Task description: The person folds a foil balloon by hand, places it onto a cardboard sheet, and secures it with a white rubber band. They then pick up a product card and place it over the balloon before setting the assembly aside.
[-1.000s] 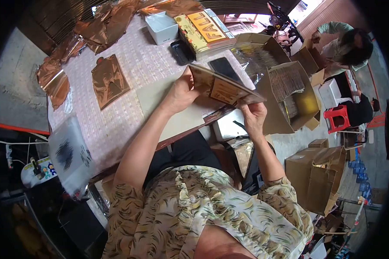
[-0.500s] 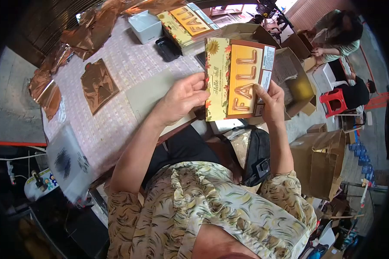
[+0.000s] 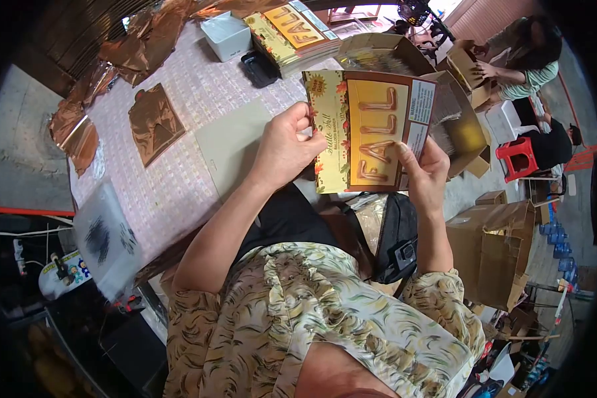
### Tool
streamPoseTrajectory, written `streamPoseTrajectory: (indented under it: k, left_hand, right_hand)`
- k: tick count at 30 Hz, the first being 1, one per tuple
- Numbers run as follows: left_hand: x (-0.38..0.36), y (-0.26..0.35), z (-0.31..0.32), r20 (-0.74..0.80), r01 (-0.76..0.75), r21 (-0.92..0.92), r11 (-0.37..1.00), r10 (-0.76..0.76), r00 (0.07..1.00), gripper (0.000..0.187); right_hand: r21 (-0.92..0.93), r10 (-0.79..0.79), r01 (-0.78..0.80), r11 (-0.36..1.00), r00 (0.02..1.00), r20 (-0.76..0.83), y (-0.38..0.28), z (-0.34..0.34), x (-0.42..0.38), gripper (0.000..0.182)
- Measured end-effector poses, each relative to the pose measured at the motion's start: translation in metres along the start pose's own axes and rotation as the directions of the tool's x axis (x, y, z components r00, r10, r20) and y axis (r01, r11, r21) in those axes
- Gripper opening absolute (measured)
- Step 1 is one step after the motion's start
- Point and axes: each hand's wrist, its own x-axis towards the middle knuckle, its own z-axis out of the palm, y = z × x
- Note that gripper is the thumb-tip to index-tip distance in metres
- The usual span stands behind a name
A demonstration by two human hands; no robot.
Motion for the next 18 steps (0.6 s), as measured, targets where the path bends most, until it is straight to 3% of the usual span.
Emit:
streamPoseTrajectory:
  k: [5,8,10,12,14,18]
  left_hand:
    - [-0.003,-0.004,0.005,-0.079,-0.037,0.063,0.997,0.042,0.996,0.025]
    - [-0.008,0.007,-0.003,-0.021,-0.031,-0.044,0.999,0.030,0.999,0.025]
    - [-0.012,0.016,-0.019,0.233,0.240,-0.298,0.924,-0.174,0.957,0.027]
    - [-0.013,0.013,-0.028,0.294,0.270,-0.338,0.902,-0.171,0.940,0.030]
    - [-0.016,0.009,-0.032,0.351,0.328,-0.503,0.799,-0.158,0.923,0.030]
    - [-0.013,0.000,-0.031,0.360,0.316,-0.454,0.833,-0.153,0.920,0.027]
  right_hand:
    - [-0.002,0.026,-0.026,1.000,0.999,-0.020,0.002,0.000,-0.001,0.026]
    - [0.097,0.008,-0.007,0.995,1.000,-0.012,0.008,-0.003,0.005,0.027]
    - [0.112,0.061,-0.059,0.992,0.998,-0.012,0.007,-0.006,0.006,0.030]
    - [0.183,0.097,-0.097,0.978,0.995,0.006,0.011,-0.009,0.010,0.033]
    - [0.225,0.113,-0.115,0.968,0.993,0.024,0.015,-0.010,0.012,0.035]
    - [0.257,0.177,-0.189,0.948,0.982,0.072,0.022,-0.013,0.014,0.037]
